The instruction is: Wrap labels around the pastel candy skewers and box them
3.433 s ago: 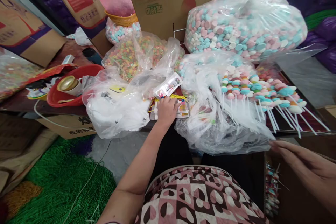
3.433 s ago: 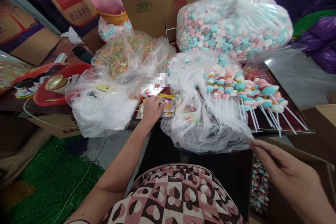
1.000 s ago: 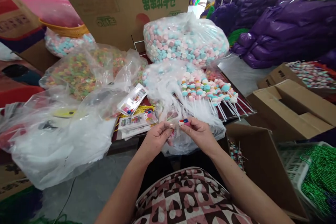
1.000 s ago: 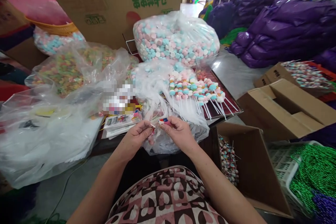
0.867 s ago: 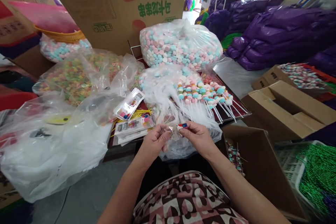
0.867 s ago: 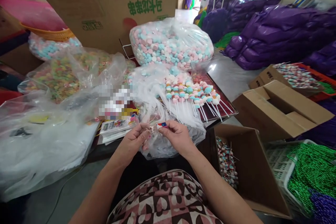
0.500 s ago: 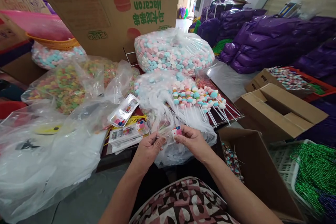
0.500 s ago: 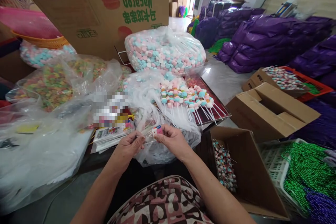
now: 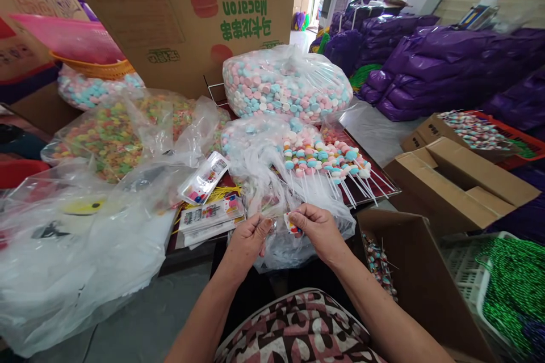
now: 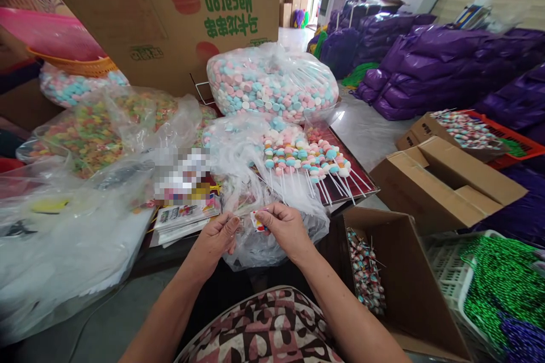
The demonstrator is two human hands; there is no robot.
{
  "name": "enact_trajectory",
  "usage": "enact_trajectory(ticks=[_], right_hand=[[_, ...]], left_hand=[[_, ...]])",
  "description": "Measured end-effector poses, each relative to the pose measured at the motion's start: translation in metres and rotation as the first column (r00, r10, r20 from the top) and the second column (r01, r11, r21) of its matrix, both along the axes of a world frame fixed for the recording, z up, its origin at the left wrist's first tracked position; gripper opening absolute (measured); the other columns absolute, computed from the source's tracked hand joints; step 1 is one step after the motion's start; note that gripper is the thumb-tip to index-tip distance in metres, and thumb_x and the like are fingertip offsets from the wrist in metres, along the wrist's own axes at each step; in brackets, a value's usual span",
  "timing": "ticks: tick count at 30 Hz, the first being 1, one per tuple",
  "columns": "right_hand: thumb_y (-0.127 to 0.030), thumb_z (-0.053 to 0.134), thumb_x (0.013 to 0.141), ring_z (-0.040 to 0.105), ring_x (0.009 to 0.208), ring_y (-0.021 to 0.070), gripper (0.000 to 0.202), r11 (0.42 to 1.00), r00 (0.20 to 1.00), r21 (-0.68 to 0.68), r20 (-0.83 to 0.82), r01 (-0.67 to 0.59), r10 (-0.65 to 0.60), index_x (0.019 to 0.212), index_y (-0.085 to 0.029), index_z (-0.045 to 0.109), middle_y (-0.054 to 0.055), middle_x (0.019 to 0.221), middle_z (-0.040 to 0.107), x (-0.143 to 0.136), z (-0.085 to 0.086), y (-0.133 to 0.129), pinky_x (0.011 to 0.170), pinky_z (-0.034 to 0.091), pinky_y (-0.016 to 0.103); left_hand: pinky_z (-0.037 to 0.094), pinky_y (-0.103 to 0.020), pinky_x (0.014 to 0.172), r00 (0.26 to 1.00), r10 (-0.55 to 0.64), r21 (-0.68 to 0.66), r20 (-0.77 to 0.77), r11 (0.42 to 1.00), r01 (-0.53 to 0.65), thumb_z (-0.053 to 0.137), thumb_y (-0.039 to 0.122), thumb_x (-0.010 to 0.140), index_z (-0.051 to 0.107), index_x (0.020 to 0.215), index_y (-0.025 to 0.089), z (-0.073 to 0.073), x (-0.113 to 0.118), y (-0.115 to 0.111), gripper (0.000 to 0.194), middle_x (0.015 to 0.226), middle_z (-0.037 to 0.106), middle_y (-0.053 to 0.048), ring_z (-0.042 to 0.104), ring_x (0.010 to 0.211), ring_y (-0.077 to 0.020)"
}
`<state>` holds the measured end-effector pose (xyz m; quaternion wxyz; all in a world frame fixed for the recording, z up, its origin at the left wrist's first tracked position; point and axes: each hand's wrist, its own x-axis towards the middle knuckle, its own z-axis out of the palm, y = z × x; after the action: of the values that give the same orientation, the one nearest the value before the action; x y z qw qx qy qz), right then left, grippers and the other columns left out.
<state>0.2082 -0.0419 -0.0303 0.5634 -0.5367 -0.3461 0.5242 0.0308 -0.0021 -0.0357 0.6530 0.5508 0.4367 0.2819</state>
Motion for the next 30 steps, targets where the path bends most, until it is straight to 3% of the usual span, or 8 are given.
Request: enact_trajectory(ticks=[7,10,12,14,16,18,22,30], right_hand=[[-0.055,0.056,0.086,0.044,0.045,0.0107,0.053,0.995,0.865,0.093,0.502,-0.042,-0.010,0.047,-0.020,0.050,-0.002,0.044,0.047,0.006,0.010,-0.003,0.045,0.036,0.023],[-0.049,0.052,0.090,0.051,0.048,0.0121,0.045,0.983,0.750,0.181,0.654,-0.032,-0.096,0.058,-0.019,0.064,-0.001,0.050,0.057,0.035,0.031,0.001,0.050,0.040,0.023],[-0.047,0.051,0.090,0.060,0.057,0.0148,0.039,0.955,0.608,0.268,0.741,0.125,-0.287,0.078,-0.018,0.073,0.003,0.066,0.068,0.068,0.046,0.006,0.056,0.045,0.025],[-0.045,0.051,0.091,0.067,0.076,0.0204,0.038,0.912,0.334,0.321,0.856,0.256,-0.395,0.088,-0.017,0.077,0.008,0.081,0.074,0.104,0.058,0.015,0.068,0.048,0.028],[-0.043,0.049,0.092,0.068,0.091,0.0265,0.039,0.928,0.113,0.219,0.958,0.300,-0.263,0.095,-0.017,0.079,0.012,0.096,0.076,0.137,0.064,0.025,0.074,0.048,0.032],[-0.047,0.050,0.092,0.069,0.096,0.0303,0.042,0.934,0.019,-0.016,1.000,0.356,0.010,0.101,-0.019,0.079,0.014,0.101,0.076,0.159,0.062,0.035,0.076,0.049,0.035],[-0.047,0.052,0.092,0.069,0.098,0.0345,0.042,0.878,-0.018,-0.224,0.967,0.422,0.256,0.104,-0.018,0.080,0.019,0.099,0.076,0.171,0.046,0.048,0.080,0.049,0.040],[-0.032,0.050,0.089,0.069,0.091,0.0343,0.037,0.866,0.100,-0.049,0.995,0.498,-0.002,0.102,-0.015,0.080,0.021,0.093,0.076,0.173,0.021,0.043,0.077,0.049,0.042]], left_hand=[[0.037,-0.023,0.047,0.978,0.163,-0.054,0.130,0.986,-0.157,0.068,0.067,0.072,0.055,0.064,0.018,0.003,0.013,0.000,0.052,0.043,0.031,0.010,0.031,0.039,-0.0050],[0.040,-0.023,0.046,0.949,0.256,-0.101,0.185,0.965,-0.241,0.070,0.069,0.069,0.053,0.059,0.018,0.005,0.015,0.003,0.054,0.043,0.029,0.010,0.026,0.037,-0.0036],[0.041,-0.023,0.045,0.928,0.308,-0.113,0.209,0.950,-0.290,0.072,0.068,0.067,0.053,0.059,0.018,0.006,0.015,0.004,0.054,0.044,0.032,0.010,0.026,0.036,-0.0026],[0.043,-0.022,0.045,0.908,0.347,-0.122,0.233,0.937,-0.327,0.074,0.066,0.066,0.055,0.061,0.017,0.005,0.014,0.004,0.053,0.046,0.034,0.010,0.027,0.036,-0.0022],[0.043,-0.022,0.045,0.892,0.370,-0.132,0.258,0.928,-0.347,0.076,0.063,0.067,0.057,0.064,0.017,0.004,0.013,0.004,0.050,0.046,0.034,0.011,0.027,0.036,-0.0022],[0.043,-0.022,0.046,0.885,0.378,-0.141,0.273,0.925,-0.352,0.076,0.061,0.068,0.058,0.064,0.017,0.002,0.011,0.003,0.048,0.045,0.033,0.011,0.027,0.037,-0.0024],[0.043,-0.021,0.045,0.876,0.390,-0.156,0.283,0.920,-0.359,0.077,0.059,0.068,0.057,0.064,0.018,0.002,0.009,0.003,0.046,0.043,0.031,0.011,0.027,0.036,-0.0023],[0.044,-0.022,0.044,0.818,0.445,-0.268,0.364,0.892,-0.365,0.081,0.055,0.065,0.053,0.062,0.018,0.009,0.006,0.005,0.047,0.040,0.031,0.012,0.028,0.034,-0.0030]])
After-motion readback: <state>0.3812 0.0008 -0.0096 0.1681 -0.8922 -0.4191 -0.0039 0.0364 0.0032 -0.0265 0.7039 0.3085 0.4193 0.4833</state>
